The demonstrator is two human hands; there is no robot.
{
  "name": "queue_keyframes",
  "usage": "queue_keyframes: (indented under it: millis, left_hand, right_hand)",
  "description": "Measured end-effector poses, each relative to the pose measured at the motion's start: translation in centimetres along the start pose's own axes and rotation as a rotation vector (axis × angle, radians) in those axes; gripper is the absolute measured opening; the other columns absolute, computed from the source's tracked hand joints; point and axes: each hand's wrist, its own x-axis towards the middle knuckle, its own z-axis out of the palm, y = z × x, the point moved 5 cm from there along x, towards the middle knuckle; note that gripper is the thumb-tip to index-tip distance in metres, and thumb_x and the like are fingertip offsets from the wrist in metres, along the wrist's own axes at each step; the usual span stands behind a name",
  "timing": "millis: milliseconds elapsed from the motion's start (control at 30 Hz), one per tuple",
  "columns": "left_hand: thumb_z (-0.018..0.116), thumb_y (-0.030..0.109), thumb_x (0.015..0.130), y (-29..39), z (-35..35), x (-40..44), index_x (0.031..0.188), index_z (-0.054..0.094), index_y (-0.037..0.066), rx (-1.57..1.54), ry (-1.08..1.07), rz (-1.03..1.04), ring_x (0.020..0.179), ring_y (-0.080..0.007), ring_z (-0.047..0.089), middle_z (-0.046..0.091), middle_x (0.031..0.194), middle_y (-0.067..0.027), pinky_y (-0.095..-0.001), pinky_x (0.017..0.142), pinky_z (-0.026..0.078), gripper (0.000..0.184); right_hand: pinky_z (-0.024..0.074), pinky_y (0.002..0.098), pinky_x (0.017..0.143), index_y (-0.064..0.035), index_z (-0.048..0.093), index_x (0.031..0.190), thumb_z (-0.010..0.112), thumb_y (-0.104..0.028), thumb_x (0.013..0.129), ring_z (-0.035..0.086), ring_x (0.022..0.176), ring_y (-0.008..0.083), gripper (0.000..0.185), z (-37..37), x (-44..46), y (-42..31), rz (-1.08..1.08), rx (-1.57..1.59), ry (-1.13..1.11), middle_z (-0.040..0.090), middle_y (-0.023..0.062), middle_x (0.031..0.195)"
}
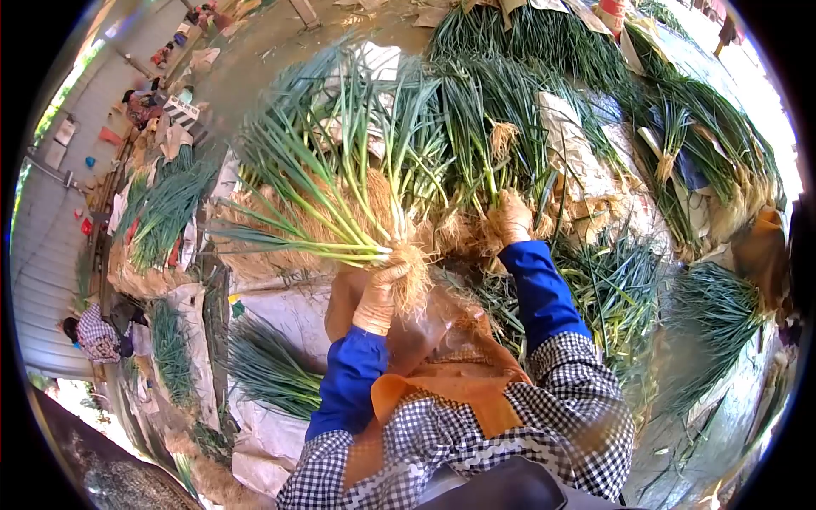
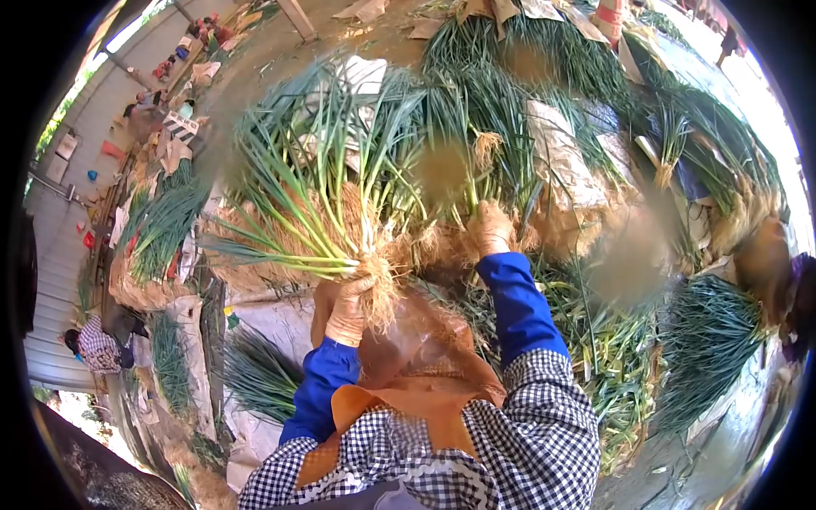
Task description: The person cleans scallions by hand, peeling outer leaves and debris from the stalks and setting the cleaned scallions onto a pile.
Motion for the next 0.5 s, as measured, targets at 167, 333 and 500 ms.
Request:
queue_keyframes:
  millis: [167, 333, 500]
  left_hand:
    - [0.062, -0.006, 0.072, -2.7, 2.7, -0.9, 0.105, 0.058, 0.002, -0.203, -0.044, -0.105, 0.086, -0.0175, 0.06, 0.061, 0.094, -0.0066, -0.0282, 0.08, 0.05, 0.034]
    - [0.061, -0.004, 0.075, -6.6, 2.1, -0.7, 0.108, 0.055, 0.003, -0.409, -0.147, -0.252, 0.096, -0.0213, 0.058, 0.058, 0.103, -0.0099, -0.0366, 0.088, 0.049, 0.034]
    - [0.059, -0.002, 0.077, -11.2, 4.4, -2.8, 0.1, 0.059, 0.005, -0.393, -0.025, -0.363, 0.087, -0.019, 0.062, 0.063, 0.094, -0.0053, -0.0329, 0.079, 0.053, 0.024]
  right_hand:
    - [0.0513, 0.0332, 0.062, -0.0076, 0.055, 0.094, 0.062, -0.045, 0.077, 0.061, 0.076, 0.0266, 0.042, -1.1, -0.1, -2.0, -0.022, -0.111, -0.147, 0.058, 0.0117, 0.089]
    - [0.0496, 0.0388, 0.067, -0.0059, 0.065, 0.077, 0.056, -0.032, 0.079, 0.064, 0.074, 0.0316, 0.028, -5.0, -0.7, -1.0, 0.137, 0.173, -0.186, 0.064, 0.0157, 0.074]
    - [0.0476, 0.0344, 0.07, -0.0031, 0.063, 0.089, 0.055, -0.029, 0.084, 0.057, 0.077, 0.0171, 0.027, -1.9, -10.1, -1.2, 0.169, 1.074, -0.564, 0.062, 0.0088, 0.087]
